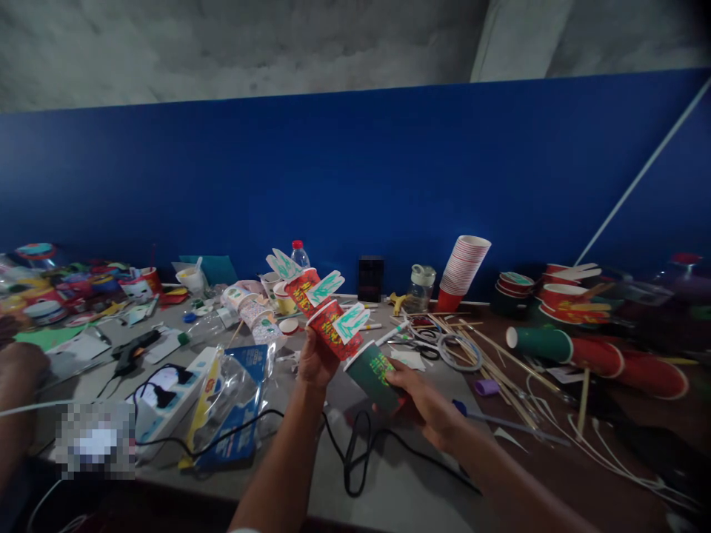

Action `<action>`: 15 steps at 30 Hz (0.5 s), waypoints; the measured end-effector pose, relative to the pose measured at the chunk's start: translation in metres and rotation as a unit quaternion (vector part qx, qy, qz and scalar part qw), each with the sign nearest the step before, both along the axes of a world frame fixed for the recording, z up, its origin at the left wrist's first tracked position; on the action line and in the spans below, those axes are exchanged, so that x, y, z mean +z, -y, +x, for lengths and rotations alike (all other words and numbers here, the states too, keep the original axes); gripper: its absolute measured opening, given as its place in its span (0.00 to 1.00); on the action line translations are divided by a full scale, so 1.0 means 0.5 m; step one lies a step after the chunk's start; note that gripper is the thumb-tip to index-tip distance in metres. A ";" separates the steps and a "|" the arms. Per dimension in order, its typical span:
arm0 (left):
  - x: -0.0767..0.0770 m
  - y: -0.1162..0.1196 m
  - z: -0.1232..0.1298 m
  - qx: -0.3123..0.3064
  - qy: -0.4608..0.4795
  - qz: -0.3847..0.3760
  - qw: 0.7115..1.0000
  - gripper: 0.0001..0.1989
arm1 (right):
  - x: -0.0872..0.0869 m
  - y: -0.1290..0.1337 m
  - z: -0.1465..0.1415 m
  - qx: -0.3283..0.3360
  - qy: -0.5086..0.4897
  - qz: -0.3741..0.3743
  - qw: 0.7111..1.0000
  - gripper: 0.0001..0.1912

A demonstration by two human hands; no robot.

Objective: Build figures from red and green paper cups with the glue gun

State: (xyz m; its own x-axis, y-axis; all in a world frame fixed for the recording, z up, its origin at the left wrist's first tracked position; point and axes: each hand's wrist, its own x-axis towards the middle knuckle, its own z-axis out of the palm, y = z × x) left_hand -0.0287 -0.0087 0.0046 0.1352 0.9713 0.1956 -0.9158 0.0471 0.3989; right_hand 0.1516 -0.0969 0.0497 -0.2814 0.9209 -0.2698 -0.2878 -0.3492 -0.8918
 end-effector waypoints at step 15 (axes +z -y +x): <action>-0.003 0.000 0.004 -0.008 -0.004 -0.005 1.000 0.26 | 0.011 -0.005 -0.021 -0.013 0.012 -0.002 1.000 0.18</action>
